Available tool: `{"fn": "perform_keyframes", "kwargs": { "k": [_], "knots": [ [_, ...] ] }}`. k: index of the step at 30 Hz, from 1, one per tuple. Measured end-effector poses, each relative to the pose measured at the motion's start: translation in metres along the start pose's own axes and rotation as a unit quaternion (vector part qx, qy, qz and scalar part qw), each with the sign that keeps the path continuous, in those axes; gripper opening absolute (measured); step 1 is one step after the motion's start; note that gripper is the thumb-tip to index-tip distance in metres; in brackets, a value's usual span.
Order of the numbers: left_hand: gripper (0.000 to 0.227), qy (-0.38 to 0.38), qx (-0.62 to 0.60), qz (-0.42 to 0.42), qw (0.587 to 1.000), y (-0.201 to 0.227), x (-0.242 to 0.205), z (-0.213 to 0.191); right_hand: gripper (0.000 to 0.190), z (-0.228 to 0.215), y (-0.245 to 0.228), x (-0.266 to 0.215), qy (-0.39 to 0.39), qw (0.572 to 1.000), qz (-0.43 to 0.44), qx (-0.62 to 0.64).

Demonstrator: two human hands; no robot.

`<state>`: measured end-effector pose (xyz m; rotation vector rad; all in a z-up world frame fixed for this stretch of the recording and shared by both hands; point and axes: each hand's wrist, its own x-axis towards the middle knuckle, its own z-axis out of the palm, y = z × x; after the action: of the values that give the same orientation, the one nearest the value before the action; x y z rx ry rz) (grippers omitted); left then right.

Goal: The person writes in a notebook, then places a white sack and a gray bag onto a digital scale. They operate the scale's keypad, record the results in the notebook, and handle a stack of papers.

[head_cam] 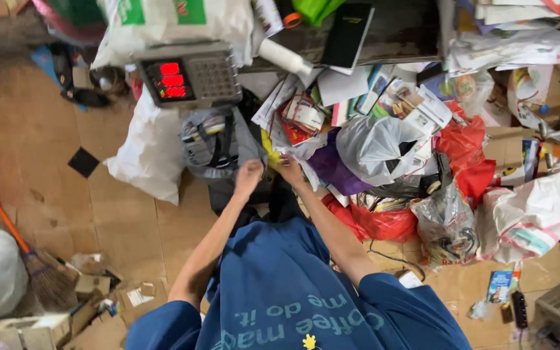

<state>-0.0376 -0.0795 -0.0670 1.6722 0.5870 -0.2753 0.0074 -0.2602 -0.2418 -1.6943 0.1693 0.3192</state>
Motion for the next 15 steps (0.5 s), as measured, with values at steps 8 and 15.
{"fn": "perform_keyframes", "kwargs": {
  "k": [8, 15],
  "knots": [
    [0.032, 0.167, 0.163, 0.14, 0.962, -0.008, -0.027, -0.154, 0.035, 0.117, -0.17, -0.015, -0.14, 0.959, -0.121, -0.214],
    [0.037, 0.106, 0.104, 0.087, 0.985, -0.041, -0.054, -0.239, 0.09, 0.213, -0.16, 0.054, -0.161, 0.84, -0.193, -0.48]
  ]
}}
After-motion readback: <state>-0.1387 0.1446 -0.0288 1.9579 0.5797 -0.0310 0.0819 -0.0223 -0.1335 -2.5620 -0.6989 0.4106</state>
